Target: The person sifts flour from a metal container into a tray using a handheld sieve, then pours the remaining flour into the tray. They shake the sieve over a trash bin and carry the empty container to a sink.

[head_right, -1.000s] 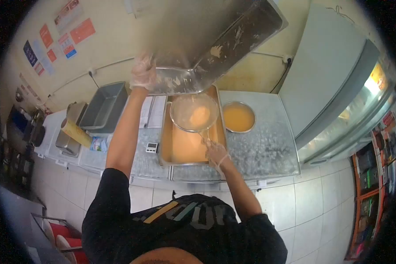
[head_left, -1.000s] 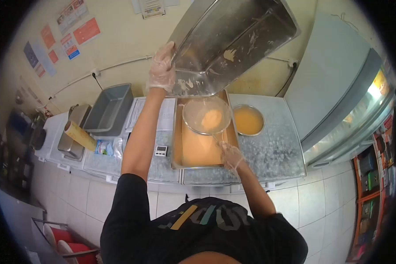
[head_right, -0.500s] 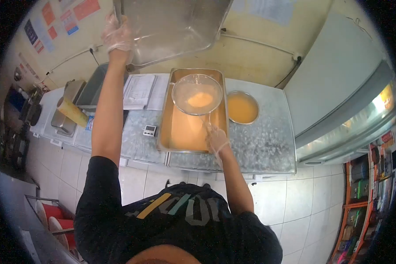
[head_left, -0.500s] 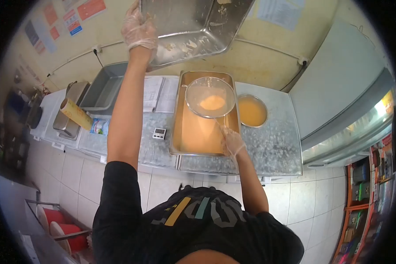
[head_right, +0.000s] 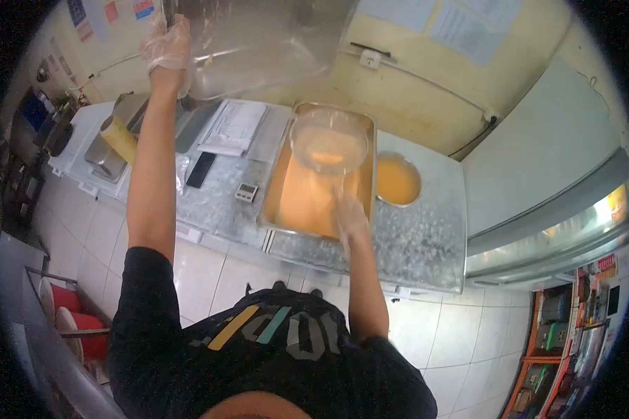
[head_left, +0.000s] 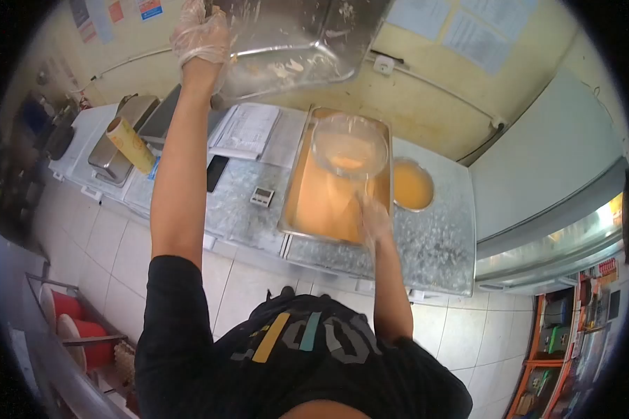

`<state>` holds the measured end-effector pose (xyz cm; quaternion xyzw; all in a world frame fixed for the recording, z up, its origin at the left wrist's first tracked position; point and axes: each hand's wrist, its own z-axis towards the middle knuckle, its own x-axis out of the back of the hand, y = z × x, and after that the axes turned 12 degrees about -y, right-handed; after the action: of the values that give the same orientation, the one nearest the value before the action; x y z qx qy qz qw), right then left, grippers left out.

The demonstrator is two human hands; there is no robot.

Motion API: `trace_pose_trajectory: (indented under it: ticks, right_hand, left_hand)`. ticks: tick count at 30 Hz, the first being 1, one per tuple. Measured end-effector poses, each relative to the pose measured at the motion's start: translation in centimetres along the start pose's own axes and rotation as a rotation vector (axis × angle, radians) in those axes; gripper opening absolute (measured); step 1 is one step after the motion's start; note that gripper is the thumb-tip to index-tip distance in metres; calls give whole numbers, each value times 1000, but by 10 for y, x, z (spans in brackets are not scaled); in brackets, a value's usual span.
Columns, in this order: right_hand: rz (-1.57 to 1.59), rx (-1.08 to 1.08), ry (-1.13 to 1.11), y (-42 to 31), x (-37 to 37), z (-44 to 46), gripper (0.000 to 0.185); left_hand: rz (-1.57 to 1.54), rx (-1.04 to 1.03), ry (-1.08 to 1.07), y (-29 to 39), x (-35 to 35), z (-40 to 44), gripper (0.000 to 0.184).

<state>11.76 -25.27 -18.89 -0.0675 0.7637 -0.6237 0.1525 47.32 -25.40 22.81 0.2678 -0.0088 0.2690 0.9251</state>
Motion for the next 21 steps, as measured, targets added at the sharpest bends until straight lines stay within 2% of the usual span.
trace_pose_trajectory:
  ticks: [2, 3, 5, 6, 8, 9, 10, 11, 12, 14, 15, 16, 17, 18, 19, 20, 21]
  right_hand:
    - [-970, 308, 80, -43, -26, -1, 36]
    - [-956, 295, 72, -51, -37, -35, 36]
    - [-1713, 126, 160, -95, -45, -68, 39]
    - [-1721, 159, 161, -112, -43, -53, 39]
    - [-1505, 189, 100, -106, -47, -51, 34]
    - [-1500, 156, 69, -100, -43, -54, 34]
    - [-1191, -16, 36, -99, -41, -51, 36]
    - [-881, -160, 16, -102, -38, -46, 37]
    - [-892, -132, 12, -99, -29, -46, 37]
    - [-1295, 1149, 112, -67, 8, -56, 25]
    - [-1292, 1130, 95, -55, 15, -46, 25]
    - [-992, 634, 23, -54, 16, -20, 25]
    - [-669, 154, -38, -53, 18, -7, 24]
    - [-653, 156, -58, -48, 25, -28, 24]
    - [-1048, 370, -24, -46, 35, -49, 24]
    - [-1449, 613, 33, -61, 38, -48, 28]
    - [-1439, 658, 18, -97, 22, -43, 28]
  left_hand:
    - [1530, -74, -184, -67, 16, -12, 57]
    - [1537, -75, -205, -38, 22, -23, 57]
    - [693, -50, 11, 50, 35, -13, 35]
    - [707, -58, 37, 54, 42, -8, 35]
    - [634, 219, 196, 53, 60, -27, 27]
    - [696, 112, 136, 44, 86, -46, 28]
    - [752, -7, 80, 40, 106, -61, 31]
    - [655, 44, 139, 64, 108, -76, 30]
    - [554, 79, 224, 96, 111, -94, 29]
    - [252, 376, 286, 122, 143, -147, 29]
    - [-257, 445, 288, 112, 191, -183, 31]
    - [338, 533, 374, 164, 143, -198, 33]
    - [602, 599, 409, 198, 124, -215, 30]
    - [469, 575, 468, 201, 142, -260, 35]
    - [398, 590, 295, 194, 208, -317, 41]
    - [632, 658, 469, 246, 139, -306, 45]
    - [496, 632, 602, 268, 121, -323, 43]
